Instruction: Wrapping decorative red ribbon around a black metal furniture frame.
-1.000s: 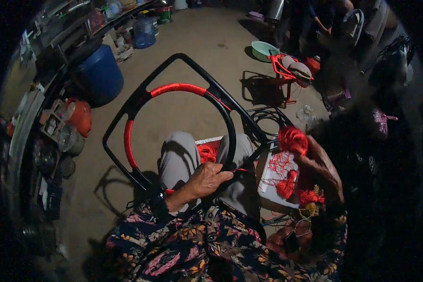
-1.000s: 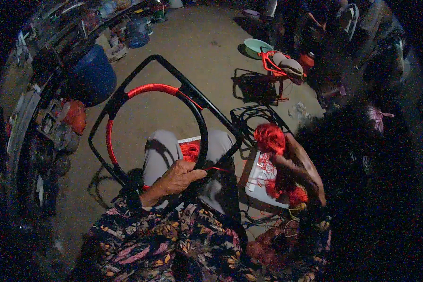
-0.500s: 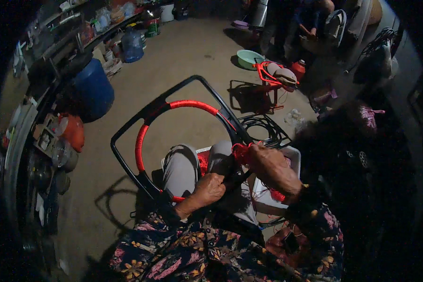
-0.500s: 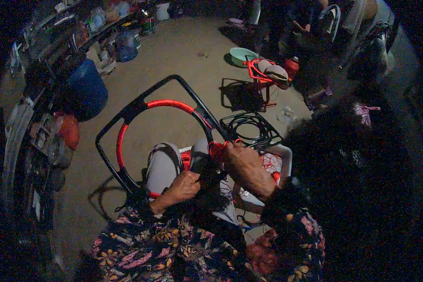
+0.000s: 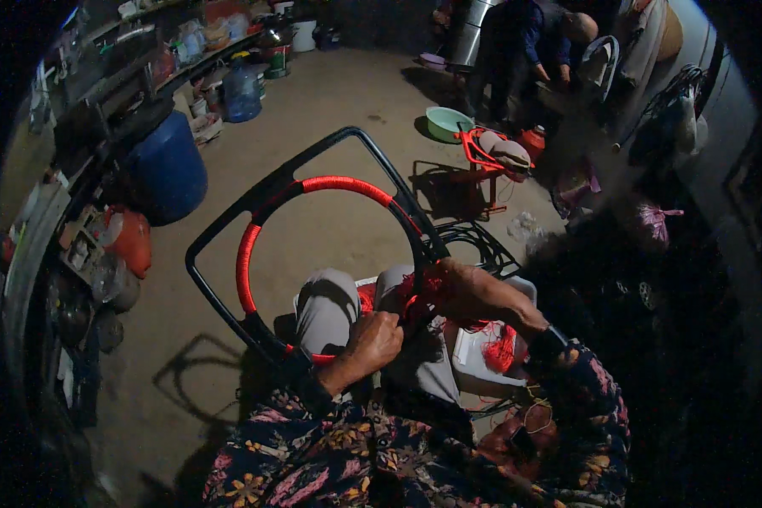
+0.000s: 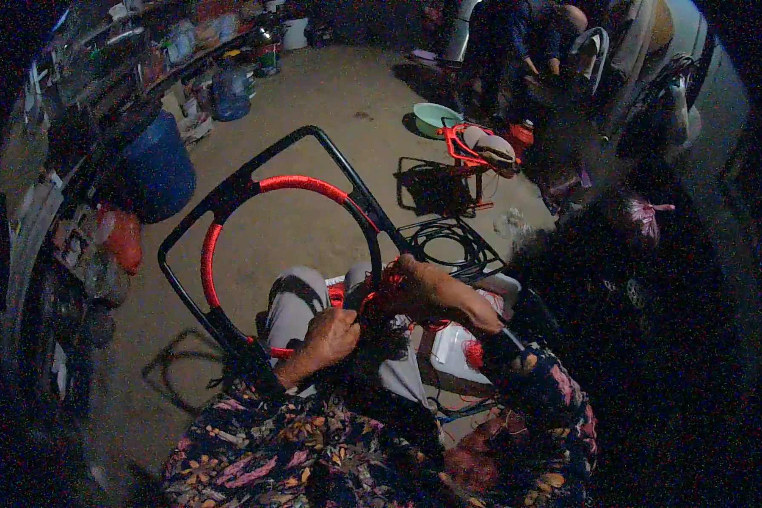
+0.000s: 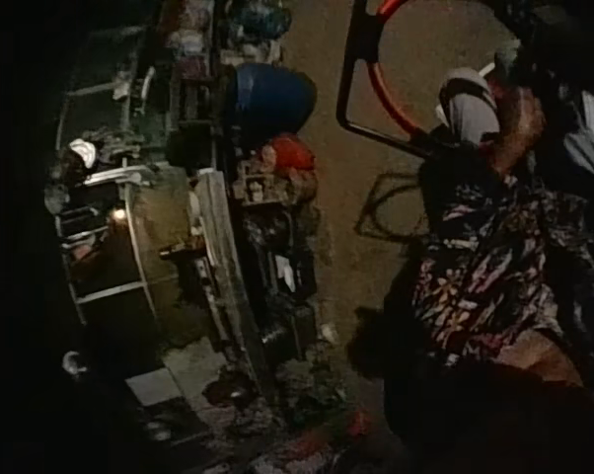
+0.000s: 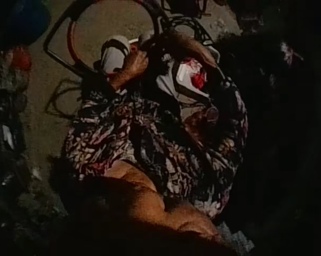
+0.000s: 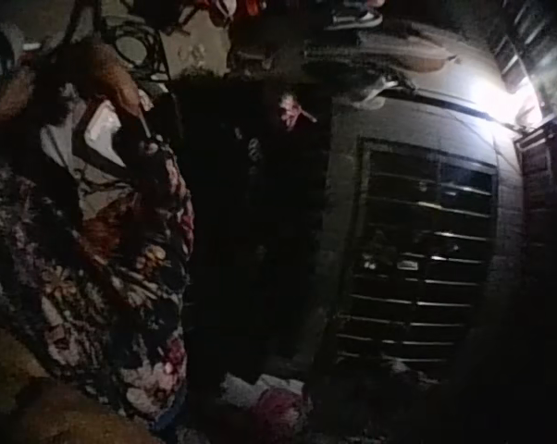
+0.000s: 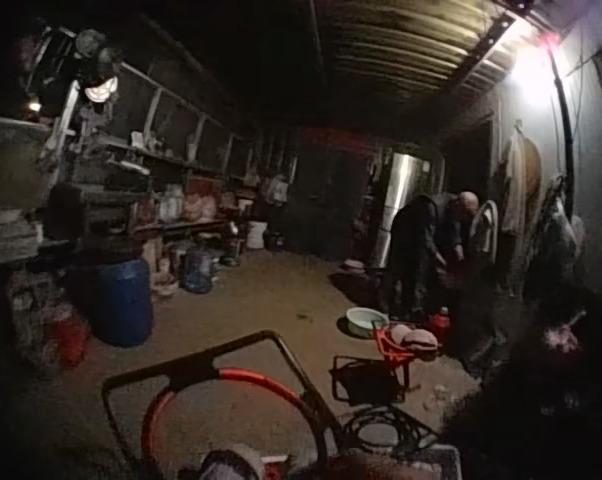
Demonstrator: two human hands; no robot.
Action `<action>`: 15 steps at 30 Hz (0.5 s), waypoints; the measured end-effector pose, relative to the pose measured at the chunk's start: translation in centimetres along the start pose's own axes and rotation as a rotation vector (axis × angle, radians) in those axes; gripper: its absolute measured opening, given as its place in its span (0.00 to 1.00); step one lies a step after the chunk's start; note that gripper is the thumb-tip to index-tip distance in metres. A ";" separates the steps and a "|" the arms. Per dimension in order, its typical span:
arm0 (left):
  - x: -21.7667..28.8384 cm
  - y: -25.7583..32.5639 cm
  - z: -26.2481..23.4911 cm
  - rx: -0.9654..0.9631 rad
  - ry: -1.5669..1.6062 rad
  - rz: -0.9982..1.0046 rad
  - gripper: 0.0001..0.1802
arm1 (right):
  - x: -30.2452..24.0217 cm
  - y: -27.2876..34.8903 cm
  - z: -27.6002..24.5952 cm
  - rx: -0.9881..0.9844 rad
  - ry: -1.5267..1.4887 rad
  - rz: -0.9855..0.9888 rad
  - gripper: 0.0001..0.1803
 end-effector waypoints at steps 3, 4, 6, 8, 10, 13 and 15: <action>0.6 0.3 -0.6 0.034 -0.023 0.098 0.12 | -1.2 0.2 -0.6 0.086 0.086 -0.094 0.07; 1.8 0.4 -0.3 0.037 -0.075 0.193 0.11 | -2.5 0.9 -1.0 0.148 0.356 -0.249 0.07; 2.0 0.2 0.3 0.015 -0.010 0.176 0.11 | -1.5 0.7 -0.7 0.188 0.534 -0.168 0.06; -0.5 0.3 1.0 0.013 0.015 0.115 0.11 | -1.9 -1.3 0.5 0.238 0.678 -0.056 0.07; -3.0 -0.1 3.3 -0.093 0.300 0.073 0.12 | -2.6 -2.0 0.9 0.326 0.610 -0.095 0.08; -3.2 -0.1 3.0 -0.066 0.330 -0.022 0.12 | -0.4 -2.3 1.6 0.380 0.113 -0.138 0.11; 0.6 0.6 1.4 -0.023 0.175 0.108 0.13 | 2.0 -1.2 1.5 0.351 -0.300 -0.131 0.12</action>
Point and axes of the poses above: each hand's wrist, its own y-axis away from the middle knuckle, its own z-axis out of the palm, x = y × z, the point moved 9 cm from there along -y, towards the middle knuckle, and after that the axes turned 6 degrees about -z, right-handed, at the moved point
